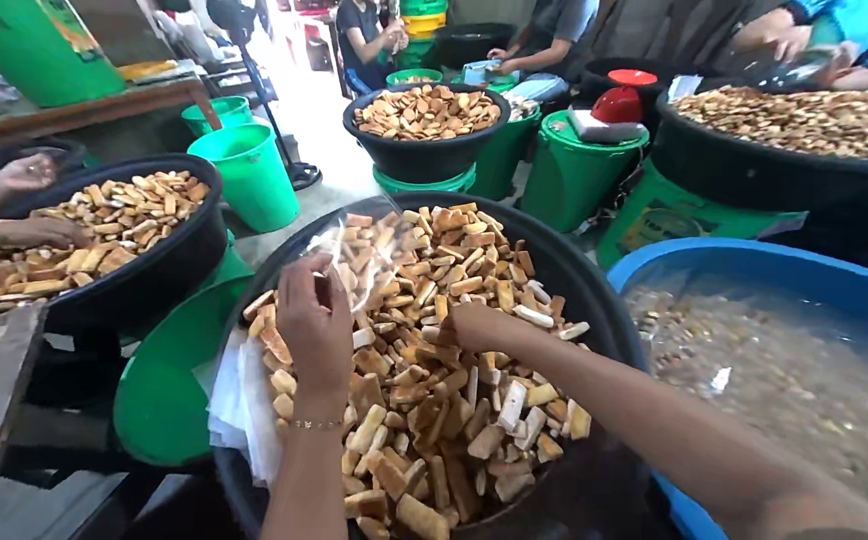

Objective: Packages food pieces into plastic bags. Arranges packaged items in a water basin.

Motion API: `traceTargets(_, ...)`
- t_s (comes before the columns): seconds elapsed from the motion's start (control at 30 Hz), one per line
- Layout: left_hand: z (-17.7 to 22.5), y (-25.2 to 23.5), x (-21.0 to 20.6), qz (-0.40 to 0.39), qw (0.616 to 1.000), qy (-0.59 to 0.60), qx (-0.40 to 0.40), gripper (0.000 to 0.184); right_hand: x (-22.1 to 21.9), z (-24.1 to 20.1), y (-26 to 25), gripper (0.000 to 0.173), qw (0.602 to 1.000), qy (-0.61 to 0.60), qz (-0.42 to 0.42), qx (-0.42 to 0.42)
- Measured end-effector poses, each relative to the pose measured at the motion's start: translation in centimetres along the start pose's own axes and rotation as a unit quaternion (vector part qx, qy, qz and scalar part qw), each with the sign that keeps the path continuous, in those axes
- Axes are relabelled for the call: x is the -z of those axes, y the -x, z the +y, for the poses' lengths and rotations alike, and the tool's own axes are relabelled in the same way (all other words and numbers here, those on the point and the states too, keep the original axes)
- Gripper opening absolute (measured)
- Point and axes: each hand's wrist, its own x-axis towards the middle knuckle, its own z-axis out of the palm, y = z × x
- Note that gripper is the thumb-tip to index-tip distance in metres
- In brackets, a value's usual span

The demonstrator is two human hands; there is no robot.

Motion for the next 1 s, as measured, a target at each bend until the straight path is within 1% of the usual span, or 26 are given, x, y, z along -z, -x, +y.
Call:
traceTargets(0.1, -1.2, 0.7, -0.6, -0.034, 0.998, -0.043, -0.020, 0.024, -0.1, 1.0, -0.6, 0.037, 0.998, -0.057, -0.028, 0.018)
traceTargets(0.17, -1.9, 0.5, -0.3, -0.035, 0.998, -0.051, -0.010, 0.025, -0.1, 1.7, -1.1, 0.042, 0.993, -0.102, -0.057, 0.025)
traceTargets(0.23, -2.5, 0.3, 0.0, -0.027, 0.998, -0.052, 0.002, 0.027, -0.1, 1.8, -1.2, 0.045, 0.988, -0.132, -0.078, 0.007)
traceTargets(0.33, -2.7, 0.1, 0.2, -0.005, 0.998, -0.055, 0.007, 0.028, -0.2, 1.4, -1.2, 0.050, 0.992, -0.096, -0.081, -0.005)
traceTargets(0.43, -2.3, 0.2, 0.0, -0.015, 0.999, -0.045, 0.001, 0.030, -0.6, 1.2, -0.9, 0.052, 0.991, -0.094, -0.087, 0.023)
traceTargets(0.5, -1.9, 0.4, -0.3, -0.028, 0.999, -0.036, -0.008, 0.030, -1.3, 1.5, -0.6, 0.046, 0.987, -0.128, -0.060, 0.073)
traceTargets(0.57, -1.7, 0.5, -0.5, -0.043, 0.999, -0.028, -0.015, 0.031, -2.2, 1.4, 0.4, 0.034, 0.980, -0.142, 0.007, 0.142)
traceTargets(0.6, -1.8, 0.6, -0.6, -0.046, 0.998, -0.028, -0.020, 0.031, -2.7, 1.1, 1.1, 0.029, 0.975, -0.131, 0.046, 0.172)
traceTargets(0.67, -2.0, 0.9, -0.9, -0.048, 0.998, -0.032, -0.030, 0.032, -3.7, 0.2, 2.5, 0.027, 0.973, -0.097, 0.070, 0.195)
traceTargets(0.77, -1.9, 1.1, -1.1, -0.059, 0.997, -0.030, -0.032, 0.035, -4.6, -0.4, 3.0, 0.029, 0.978, -0.095, 0.064, 0.177)
traceTargets(0.83, -1.5, 1.3, -1.2, -0.070, 0.997, -0.030, -0.030, 0.036, -4.3, -0.7, 2.9, 0.030, 0.982, -0.098, 0.032, 0.156)
traceTargets(0.9, -1.3, 1.4, -1.2, -0.083, 0.996, -0.032, -0.031, 0.036, -3.6, -1.3, 3.0, 0.033, 0.987, -0.069, -0.001, 0.144)
traceTargets(1.0, -1.1, 1.3, -1.4, -0.097, 0.994, -0.034, -0.048, 0.036, -3.6, -2.4, 3.4, 0.035, 0.991, -0.027, -0.021, 0.128)
